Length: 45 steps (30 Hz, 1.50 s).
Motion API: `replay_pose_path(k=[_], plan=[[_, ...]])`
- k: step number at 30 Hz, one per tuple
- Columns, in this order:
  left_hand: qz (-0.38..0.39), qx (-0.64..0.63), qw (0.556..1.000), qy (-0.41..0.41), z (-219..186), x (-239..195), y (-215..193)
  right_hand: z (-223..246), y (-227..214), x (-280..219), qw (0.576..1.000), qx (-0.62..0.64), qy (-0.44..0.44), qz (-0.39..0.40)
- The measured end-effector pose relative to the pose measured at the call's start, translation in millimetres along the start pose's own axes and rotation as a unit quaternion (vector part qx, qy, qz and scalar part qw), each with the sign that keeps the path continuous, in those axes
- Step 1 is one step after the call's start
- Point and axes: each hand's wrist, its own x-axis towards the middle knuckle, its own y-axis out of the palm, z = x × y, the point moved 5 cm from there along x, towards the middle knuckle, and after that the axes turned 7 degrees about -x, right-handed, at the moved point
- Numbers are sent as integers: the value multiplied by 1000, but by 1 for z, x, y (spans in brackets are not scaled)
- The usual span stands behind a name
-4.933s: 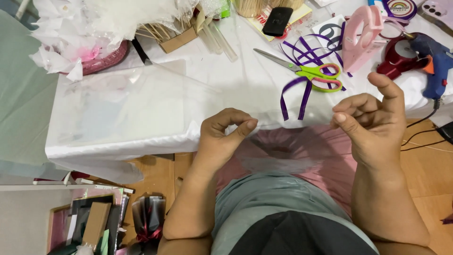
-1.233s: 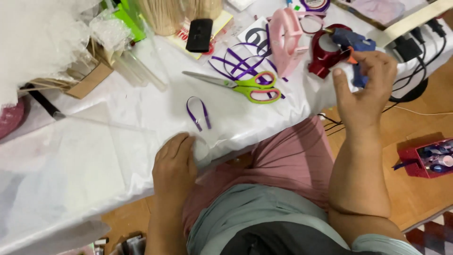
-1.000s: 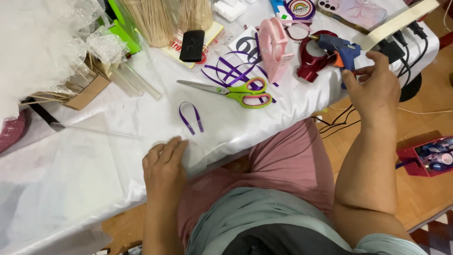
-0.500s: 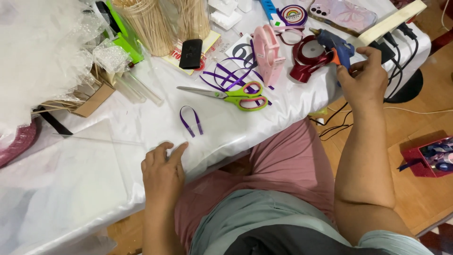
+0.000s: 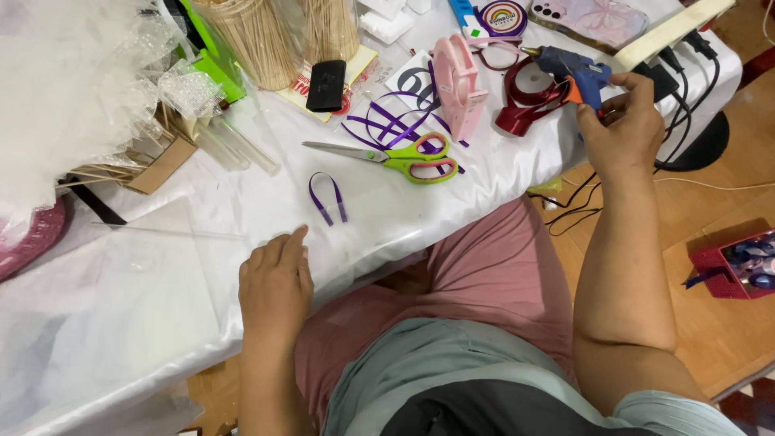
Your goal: The person assembles a decorative bow by applying hot glue to a white wrapped item, then attaching and trimming purple ribbon loops. They use a hot glue gun to secure the ribbon and scissors to trim the ends.
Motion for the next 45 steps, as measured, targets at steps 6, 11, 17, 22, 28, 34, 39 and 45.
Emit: replay_pose_path(k=[6, 11, 17, 22, 28, 34, 39, 45], plan=[[45, 34, 998, -23, 7, 18, 4, 4, 4, -2, 998, -17, -62, -22], [34, 5, 999, -5, 6, 25, 4, -8, 10, -3, 991, -41, -121, -50], [88, -57, 994, -25, -14, 38, -24, -11, 9, -9, 991, -17, -119, -55], [35, -68, 996, 48, -27, 48, -41, -13, 9, -7, 992, 5, -115, -56], [-81, -104, 972, 196, -78, 51, -61, -10, 8, -10, 987, 22, -140, -73], [-37, -154, 942, 297, -169, 62, -25, -10, 14, -9, 987, 40, -135, -76], [7, -156, 930, 331, -237, 82, 67, -10, 13, -11, 989, 47, -127, -66], [58, -101, 953, 281, -279, 137, 147, -7, 8, -13, 991, 65, -91, -72]])
